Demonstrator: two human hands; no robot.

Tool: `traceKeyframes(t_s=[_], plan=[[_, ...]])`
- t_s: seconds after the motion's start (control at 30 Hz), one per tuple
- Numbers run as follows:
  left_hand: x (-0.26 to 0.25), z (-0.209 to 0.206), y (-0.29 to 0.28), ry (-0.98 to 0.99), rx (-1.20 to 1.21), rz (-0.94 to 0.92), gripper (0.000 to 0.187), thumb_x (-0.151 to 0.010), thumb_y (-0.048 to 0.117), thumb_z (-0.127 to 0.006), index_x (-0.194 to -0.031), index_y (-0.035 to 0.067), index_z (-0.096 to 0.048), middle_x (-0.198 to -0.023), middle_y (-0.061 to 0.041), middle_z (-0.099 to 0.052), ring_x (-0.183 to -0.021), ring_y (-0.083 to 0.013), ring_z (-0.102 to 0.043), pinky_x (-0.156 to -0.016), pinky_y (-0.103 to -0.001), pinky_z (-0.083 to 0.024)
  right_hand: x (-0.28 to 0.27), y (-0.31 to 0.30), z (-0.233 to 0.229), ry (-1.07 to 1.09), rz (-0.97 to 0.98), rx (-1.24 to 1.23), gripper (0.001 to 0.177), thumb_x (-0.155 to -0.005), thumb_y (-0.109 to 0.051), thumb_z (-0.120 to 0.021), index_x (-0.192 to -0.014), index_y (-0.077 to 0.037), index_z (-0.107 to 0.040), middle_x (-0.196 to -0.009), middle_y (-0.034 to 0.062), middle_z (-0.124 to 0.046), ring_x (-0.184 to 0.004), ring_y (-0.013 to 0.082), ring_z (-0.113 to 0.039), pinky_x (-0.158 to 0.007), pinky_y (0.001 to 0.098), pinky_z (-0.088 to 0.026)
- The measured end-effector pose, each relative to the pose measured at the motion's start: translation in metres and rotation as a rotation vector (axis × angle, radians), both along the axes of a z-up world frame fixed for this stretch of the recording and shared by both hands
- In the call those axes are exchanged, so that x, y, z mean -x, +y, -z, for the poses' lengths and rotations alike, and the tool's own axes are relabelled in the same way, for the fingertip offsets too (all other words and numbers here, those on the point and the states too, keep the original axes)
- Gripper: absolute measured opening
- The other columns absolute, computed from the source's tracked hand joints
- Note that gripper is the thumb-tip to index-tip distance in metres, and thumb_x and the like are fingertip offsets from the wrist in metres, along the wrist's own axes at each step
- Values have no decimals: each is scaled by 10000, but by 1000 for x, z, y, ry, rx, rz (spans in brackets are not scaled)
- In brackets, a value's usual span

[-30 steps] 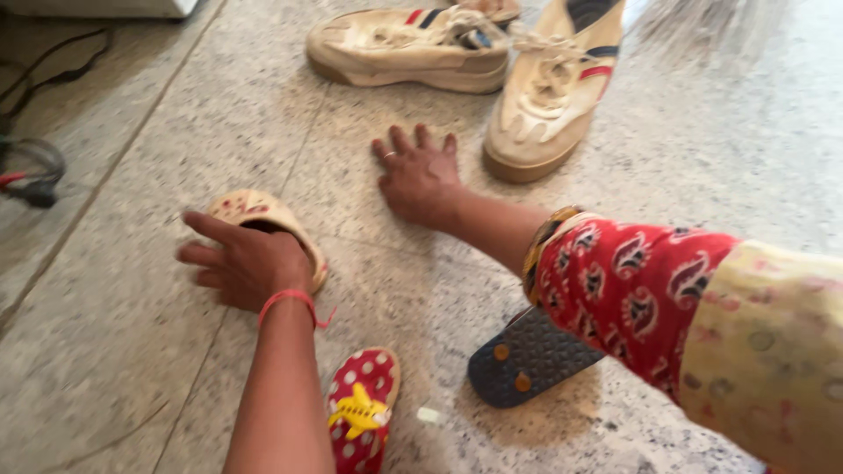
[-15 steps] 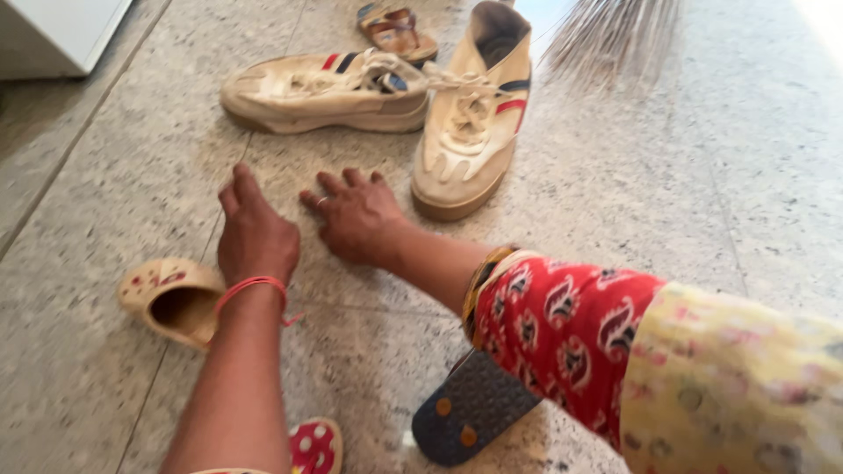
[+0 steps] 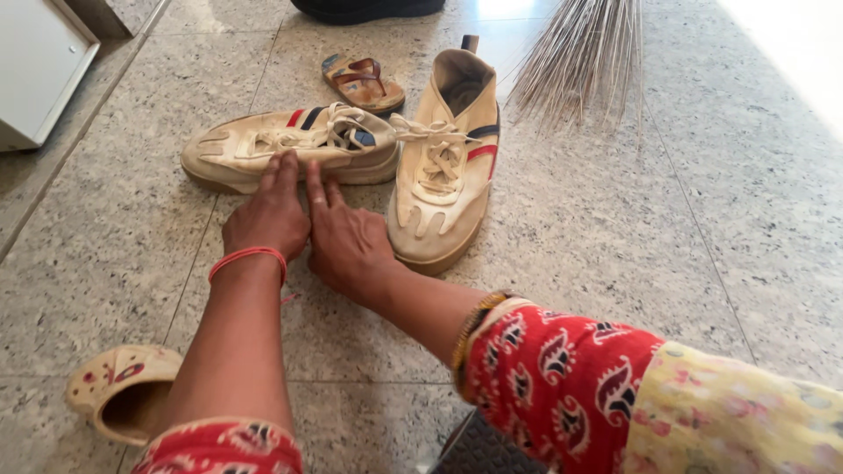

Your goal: The person sits on a tiled floor and organizes a collection of footwear. They pick up various shoes, including sneakers, sandals, and slippers, inspect them, and place them into a wooden shoe rack. The person handles each item individually, turning them over and adjusting their position before storing them.

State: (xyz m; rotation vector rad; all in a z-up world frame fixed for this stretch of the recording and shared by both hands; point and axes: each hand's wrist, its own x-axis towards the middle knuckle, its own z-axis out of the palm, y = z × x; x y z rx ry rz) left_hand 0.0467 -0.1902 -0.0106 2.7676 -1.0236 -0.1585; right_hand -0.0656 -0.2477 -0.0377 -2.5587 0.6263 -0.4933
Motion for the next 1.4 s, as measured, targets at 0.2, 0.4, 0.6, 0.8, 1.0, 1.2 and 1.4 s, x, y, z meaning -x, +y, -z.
traceKeyframes(t_s=[0.2,0.4,0.6,0.8,1.0,1.2,1.4], plan=[[-27,23,-18,56,-90,-10,565,-1029,312,-386,-1588,304,-306,-1670,25,-287,-1383,-327,-505,-1087,-500,-451,-20,-19,-4,96,35,-84,897,-893,-200,-600,-1610,52,-123,-1036,229,-737,-954,408,-721,-842,508,-553],[-15,19,-17,147,22,-110,597,-911,130,-561,-1470,301,-443,-1608,5,-336,-1320,-342,-551,-1036,-519,-482,-7,-23,-6,-5,33,-75,630,-891,-158,-582,-1502,-86,-443,-1289,167,-677,-1089,373,-699,-928,481,-537],[2,9,8,98,49,-150,392,-963,156,-508,-1341,257,-514,-1514,-32,-423,-1261,-369,-591,-964,-561,-508,3,-12,-7,-100,11,409,797,-708,-95,-597,-1494,-82,-464,-1544,182,-434,-1486,389,-329,-1221,531,-230],[18,13,35,121,47,-203,397,-951,151,-499,-1334,251,-518,-1494,-53,-435,-1232,-386,-602,-951,-564,-514,17,-6,-16,55,-160,285,632,-769,-143,-606,-1390,-37,-550,-1445,167,-535,-1406,333,-424,-1210,506,-222],[45,22,56,148,47,-198,477,-906,146,-556,-1369,223,-477,-1514,-77,-407,-1251,-404,-581,-957,-570,-509,31,2,-29,187,-247,230,342,-877,-199,-576,-1168,-75,-704,-1238,153,-682,-1193,329,-623,-1087,502,-413],[60,31,63,229,-16,-217,570,-888,127,-586,-1431,216,-436,-1604,-67,-337,-1316,-412,-545,-1035,-560,-481,40,-1,-31,301,-312,247,309,-878,-247,-597,-1114,-119,-749,-1162,123,-730,-1099,302,-700,-939,466,-550],[62,48,58,389,-31,-255,677,-879,104,-603,-1506,229,-379,-1700,-32,-181,-1452,-396,-410,-1158,-510,-398,40,-12,-47,553,-426,222,378,-888,-293,-607,-1231,-177,-714,-1266,100,-704,-1169,288,-689,-932,471,-567]])
